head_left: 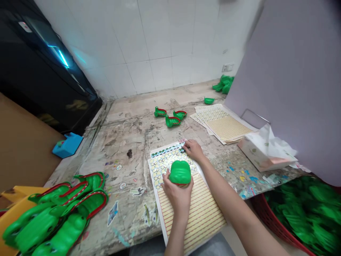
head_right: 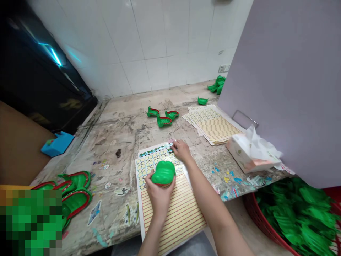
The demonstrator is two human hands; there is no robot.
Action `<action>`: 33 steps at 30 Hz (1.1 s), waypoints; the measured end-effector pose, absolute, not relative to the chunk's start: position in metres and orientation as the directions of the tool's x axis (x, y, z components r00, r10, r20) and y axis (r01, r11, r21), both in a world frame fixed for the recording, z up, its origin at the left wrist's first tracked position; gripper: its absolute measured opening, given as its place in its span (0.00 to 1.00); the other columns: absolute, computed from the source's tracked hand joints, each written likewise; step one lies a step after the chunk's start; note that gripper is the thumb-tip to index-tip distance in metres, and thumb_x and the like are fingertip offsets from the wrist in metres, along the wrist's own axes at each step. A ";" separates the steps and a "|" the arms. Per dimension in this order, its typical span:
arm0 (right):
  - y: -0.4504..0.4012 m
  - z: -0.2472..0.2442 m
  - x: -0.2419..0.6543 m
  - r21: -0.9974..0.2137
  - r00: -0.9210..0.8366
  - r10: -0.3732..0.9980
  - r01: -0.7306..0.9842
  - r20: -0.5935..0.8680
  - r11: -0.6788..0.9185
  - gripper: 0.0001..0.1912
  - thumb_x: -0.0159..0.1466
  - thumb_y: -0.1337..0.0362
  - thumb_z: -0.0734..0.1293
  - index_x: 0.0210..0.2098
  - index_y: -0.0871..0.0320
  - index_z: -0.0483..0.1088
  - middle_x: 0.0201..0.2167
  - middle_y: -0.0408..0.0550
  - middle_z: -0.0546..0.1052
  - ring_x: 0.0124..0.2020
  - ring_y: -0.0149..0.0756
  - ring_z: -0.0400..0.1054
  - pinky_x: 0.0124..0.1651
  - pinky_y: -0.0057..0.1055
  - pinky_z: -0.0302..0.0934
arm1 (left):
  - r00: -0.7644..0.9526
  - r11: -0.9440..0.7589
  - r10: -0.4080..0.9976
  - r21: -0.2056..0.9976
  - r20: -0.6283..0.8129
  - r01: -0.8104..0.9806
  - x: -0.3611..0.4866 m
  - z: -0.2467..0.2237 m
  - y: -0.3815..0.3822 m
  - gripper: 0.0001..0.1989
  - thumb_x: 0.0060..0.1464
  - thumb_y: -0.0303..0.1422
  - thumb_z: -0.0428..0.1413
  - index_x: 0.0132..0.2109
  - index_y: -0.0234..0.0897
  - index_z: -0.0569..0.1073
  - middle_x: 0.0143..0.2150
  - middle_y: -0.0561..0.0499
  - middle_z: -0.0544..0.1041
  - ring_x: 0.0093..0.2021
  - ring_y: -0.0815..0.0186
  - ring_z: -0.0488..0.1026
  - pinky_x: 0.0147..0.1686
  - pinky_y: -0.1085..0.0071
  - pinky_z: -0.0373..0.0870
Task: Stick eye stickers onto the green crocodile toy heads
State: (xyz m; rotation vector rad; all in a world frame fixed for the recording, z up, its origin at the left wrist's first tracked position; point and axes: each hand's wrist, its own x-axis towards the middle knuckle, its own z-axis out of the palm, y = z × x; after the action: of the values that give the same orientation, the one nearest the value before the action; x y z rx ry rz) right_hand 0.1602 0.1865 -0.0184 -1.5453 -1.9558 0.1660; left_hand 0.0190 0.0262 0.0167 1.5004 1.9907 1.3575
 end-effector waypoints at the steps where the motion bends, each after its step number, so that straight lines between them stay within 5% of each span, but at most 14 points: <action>1: 0.186 -0.018 0.160 -0.455 -0.119 0.910 0.836 0.397 0.308 0.06 0.62 0.64 0.63 0.30 0.58 0.69 0.30 0.48 0.71 0.36 0.37 0.63 0.38 0.29 0.53 | -0.410 -0.002 0.872 0.839 0.268 0.545 0.016 0.024 0.026 0.35 0.40 0.43 0.63 0.52 0.38 0.57 0.56 0.37 0.68 0.60 0.49 0.62 0.58 0.47 0.58; 5: 0.184 -0.017 0.158 -0.423 -0.124 0.907 0.854 0.402 0.304 0.06 0.63 0.64 0.62 0.31 0.58 0.69 0.31 0.49 0.71 0.36 0.37 0.63 0.38 0.29 0.52 | -0.488 -0.075 0.803 0.870 0.342 0.487 0.011 0.045 0.057 0.37 0.42 0.39 0.63 0.56 0.38 0.54 0.59 0.37 0.64 0.61 0.55 0.61 0.58 0.57 0.60; 10: 0.182 -0.014 0.157 -0.414 -0.125 0.911 0.861 0.394 0.297 0.06 0.63 0.64 0.62 0.32 0.58 0.69 0.32 0.49 0.72 0.37 0.37 0.63 0.38 0.30 0.52 | -0.593 0.065 0.713 0.808 0.373 0.586 0.021 0.022 0.120 0.45 0.38 0.41 0.65 0.58 0.34 0.51 0.57 0.33 0.65 0.66 0.48 0.50 0.63 0.47 0.46; 16: 0.184 -0.009 0.154 -0.379 -0.135 0.903 0.875 0.407 0.301 0.05 0.61 0.65 0.63 0.31 0.58 0.70 0.32 0.50 0.73 0.38 0.39 0.62 0.40 0.32 0.50 | -0.595 0.117 0.688 0.745 0.416 0.657 0.025 -0.003 0.125 0.51 0.36 0.45 0.65 0.61 0.33 0.47 0.59 0.31 0.61 0.67 0.47 0.48 0.61 0.48 0.49; 26: 0.189 -0.017 0.160 -0.669 -0.066 0.923 0.670 0.378 0.322 0.03 0.55 0.66 0.65 0.25 0.58 0.66 0.25 0.44 0.72 0.32 0.35 0.64 0.36 0.28 0.54 | -0.613 0.169 0.701 0.749 0.366 0.641 0.024 -0.005 0.126 0.54 0.35 0.46 0.65 0.62 0.34 0.44 0.55 0.35 0.66 0.66 0.48 0.50 0.62 0.50 0.47; 33: 0.186 -0.014 0.160 -0.492 -0.034 0.900 0.828 0.435 0.269 0.05 0.58 0.64 0.64 0.28 0.58 0.68 0.29 0.47 0.73 0.37 0.37 0.64 0.40 0.32 0.49 | -0.608 0.168 0.707 0.750 0.361 0.640 0.024 -0.003 0.125 0.44 0.35 0.44 0.65 0.56 0.36 0.53 0.60 0.34 0.61 0.66 0.50 0.51 0.63 0.51 0.46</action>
State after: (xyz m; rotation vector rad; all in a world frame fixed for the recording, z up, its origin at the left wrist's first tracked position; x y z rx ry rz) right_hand 0.1602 0.1864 -0.0138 -1.5629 -1.8601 0.1341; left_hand 0.0241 0.1246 -0.0027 1.3551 2.3450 1.4467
